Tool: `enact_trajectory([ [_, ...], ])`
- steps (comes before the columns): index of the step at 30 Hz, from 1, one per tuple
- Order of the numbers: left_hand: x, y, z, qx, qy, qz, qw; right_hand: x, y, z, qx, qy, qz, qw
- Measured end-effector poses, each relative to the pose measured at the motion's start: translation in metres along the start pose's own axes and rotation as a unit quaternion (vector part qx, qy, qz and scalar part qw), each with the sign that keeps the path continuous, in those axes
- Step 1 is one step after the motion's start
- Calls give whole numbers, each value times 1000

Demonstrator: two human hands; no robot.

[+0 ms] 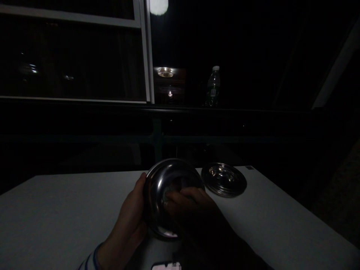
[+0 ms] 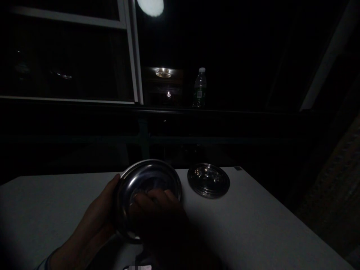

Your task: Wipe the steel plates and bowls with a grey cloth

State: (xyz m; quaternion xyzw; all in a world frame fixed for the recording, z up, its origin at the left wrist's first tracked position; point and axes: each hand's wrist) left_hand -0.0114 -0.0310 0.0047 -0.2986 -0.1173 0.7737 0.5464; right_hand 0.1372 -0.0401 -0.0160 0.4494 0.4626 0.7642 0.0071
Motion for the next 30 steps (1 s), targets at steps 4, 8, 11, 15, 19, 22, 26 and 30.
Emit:
enact_trajectory([
  [4,3,2,-4,5,11,-9,1000,-1,0,6,14,-71,28,997],
  [8,5,5,-8,14,33,-2,999,1,-5,1,4,-37,-21,999],
  [11,5,5,-9,13,35,-21,999,4,-6,-1,14,-8,-23,1000],
  [15,4,3,-10,28,33,-22,999,2,-6,4,20,-53,7,998],
  [19,4,4,-10,28,26,-24,999,2,-13,-6,1,10,-29,1000],
  [22,5,6,-12,24,24,-38,999,4,-14,-8,0,-8,-9,1000],
  [26,3,6,-14,34,21,-50,998,3,-13,2,-25,-50,-2,998],
  [30,3,5,-11,37,8,-31,999,-1,-21,-12,-13,-12,62,998],
])
Point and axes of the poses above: each hand's wrist, its own x-axis towards the middle knuckle, its own y-axis out of the back of the hand, z = x × y, and after that the axes turned 4 degrees about -x, right-handed
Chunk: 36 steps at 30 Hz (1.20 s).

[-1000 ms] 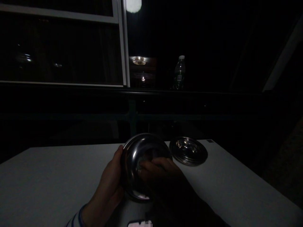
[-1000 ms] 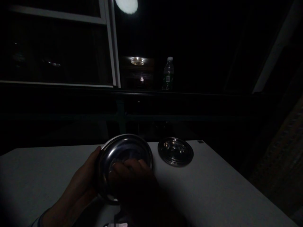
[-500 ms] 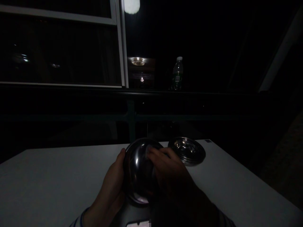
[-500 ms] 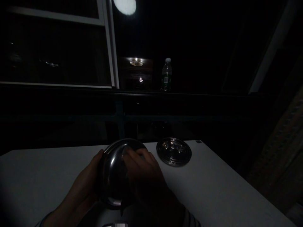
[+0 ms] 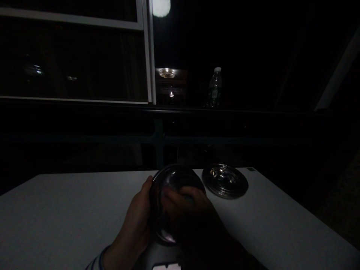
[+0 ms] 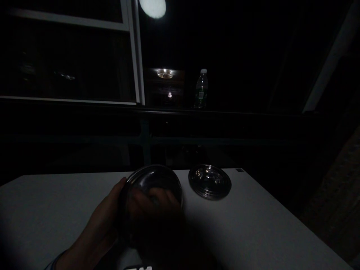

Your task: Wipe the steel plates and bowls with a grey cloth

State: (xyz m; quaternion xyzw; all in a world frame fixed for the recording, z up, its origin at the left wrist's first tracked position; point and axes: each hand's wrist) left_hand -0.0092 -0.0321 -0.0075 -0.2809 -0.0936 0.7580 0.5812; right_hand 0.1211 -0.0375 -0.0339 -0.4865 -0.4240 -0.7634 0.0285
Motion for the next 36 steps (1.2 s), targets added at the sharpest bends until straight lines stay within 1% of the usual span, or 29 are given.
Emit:
enact_trajectory([
  [2,1,1,2,8,-17,7,1000,-3,-3,-11,23,25,16,999],
  [4,1,2,3,23,-39,3,999,-3,-3,-14,27,45,1,999],
  [5,1,2,2,28,-43,0,999,-2,-2,-12,20,49,-11,999],
  [7,1,2,1,32,-33,-15,999,0,1,0,3,34,-30,999],
  [10,-2,2,-3,43,-12,-30,999,4,7,23,-25,-26,-4,999],
  [11,-2,2,-5,50,-10,-32,998,5,8,29,-32,-35,11,999],
  [12,-2,2,-6,52,-10,-32,998,5,8,32,-36,-30,21,999],
  [13,-2,2,-7,50,-8,-32,998,5,7,32,-38,-21,17,999],
  [16,0,2,-8,19,11,-36,999,3,-1,22,-28,8,-28,999],
  [17,1,2,-8,9,16,-28,999,2,-5,17,-22,8,-39,999],
  [18,1,2,-8,2,19,-17,1000,1,-8,12,-15,-1,-37,999],
  [19,1,2,-7,-2,20,-5,1000,0,-11,8,-7,-7,-23,1000],
  [21,1,0,-5,-9,18,14,1000,-1,-12,1,9,1,3,1000],
  [23,0,-1,-3,-12,14,28,999,-1,-11,-2,20,16,15,1000],
  [28,-2,-4,4,-23,-2,63,998,-2,-9,-6,18,31,-7,999],
  [32,-2,-5,9,-39,-11,61,997,-4,-10,-9,14,57,-1,998],
  [36,-2,-6,13,-57,-11,69,996,-4,1,-11,14,50,-10,999],
])
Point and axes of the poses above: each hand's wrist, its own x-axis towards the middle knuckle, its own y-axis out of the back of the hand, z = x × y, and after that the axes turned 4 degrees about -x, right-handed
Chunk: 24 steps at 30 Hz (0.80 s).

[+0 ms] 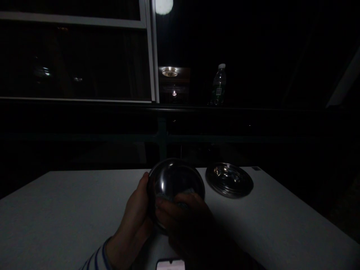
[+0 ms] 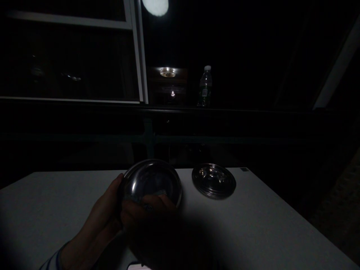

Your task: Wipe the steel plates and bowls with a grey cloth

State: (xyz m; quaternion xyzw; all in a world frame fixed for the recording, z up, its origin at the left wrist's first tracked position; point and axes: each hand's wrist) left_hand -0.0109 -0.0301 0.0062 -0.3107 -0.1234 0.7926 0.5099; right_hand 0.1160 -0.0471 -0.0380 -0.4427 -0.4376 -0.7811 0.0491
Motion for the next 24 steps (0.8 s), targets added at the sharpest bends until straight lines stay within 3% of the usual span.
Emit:
enact_trajectory([
  [7,4,2,5,-20,-1,-41,999,-3,10,2,11,6,-14,1000],
  [19,2,6,18,-68,-8,-84,994,-5,6,21,-34,12,100,994],
  [24,9,9,18,-106,-10,-126,986,-6,11,36,-61,1,129,990],
])
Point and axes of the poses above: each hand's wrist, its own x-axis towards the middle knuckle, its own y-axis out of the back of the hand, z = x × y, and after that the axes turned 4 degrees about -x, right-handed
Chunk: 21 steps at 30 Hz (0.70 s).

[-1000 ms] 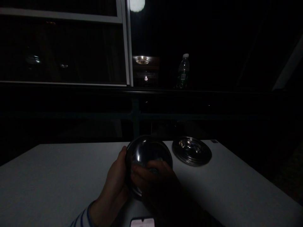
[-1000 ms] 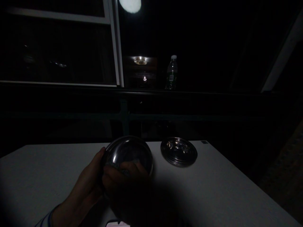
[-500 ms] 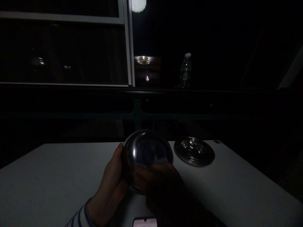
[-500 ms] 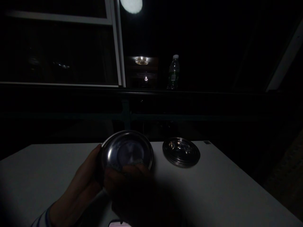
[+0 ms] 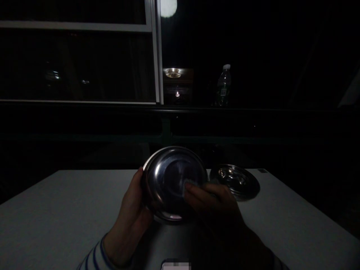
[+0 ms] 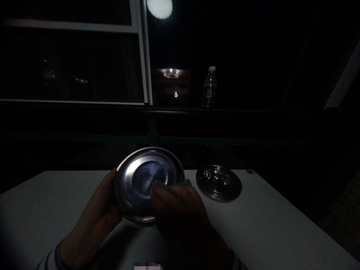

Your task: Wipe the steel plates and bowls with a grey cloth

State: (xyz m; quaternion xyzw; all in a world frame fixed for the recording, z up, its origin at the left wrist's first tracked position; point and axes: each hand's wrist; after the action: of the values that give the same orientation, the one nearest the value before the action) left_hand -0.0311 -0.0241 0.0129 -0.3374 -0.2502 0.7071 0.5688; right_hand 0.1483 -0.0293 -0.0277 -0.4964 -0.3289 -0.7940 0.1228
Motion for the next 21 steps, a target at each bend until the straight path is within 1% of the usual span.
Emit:
enact_trajectory([
  [2,0,0,0,-7,6,-5,1000,-1,2,5,-9,2,-8,1000],
  [5,-2,-2,0,0,1,-1,1000,-1,2,7,-9,-15,-14,1000],
  [8,-3,-3,-1,14,3,2,1000,1,0,-4,2,-33,-6,999],
  [12,-3,-4,-5,33,8,10,999,5,-1,-26,18,-19,-13,1000],
  [14,-3,-4,-6,28,11,17,999,6,-1,-29,28,-11,-20,999],
  [17,-3,-5,-6,19,0,34,999,6,-1,-18,27,-8,-22,999],
  [19,-4,-5,-7,29,-14,43,999,4,-2,-7,21,-24,-34,999],
  [21,-5,-5,-8,45,-20,53,997,2,-5,-2,15,-48,-53,997],
])
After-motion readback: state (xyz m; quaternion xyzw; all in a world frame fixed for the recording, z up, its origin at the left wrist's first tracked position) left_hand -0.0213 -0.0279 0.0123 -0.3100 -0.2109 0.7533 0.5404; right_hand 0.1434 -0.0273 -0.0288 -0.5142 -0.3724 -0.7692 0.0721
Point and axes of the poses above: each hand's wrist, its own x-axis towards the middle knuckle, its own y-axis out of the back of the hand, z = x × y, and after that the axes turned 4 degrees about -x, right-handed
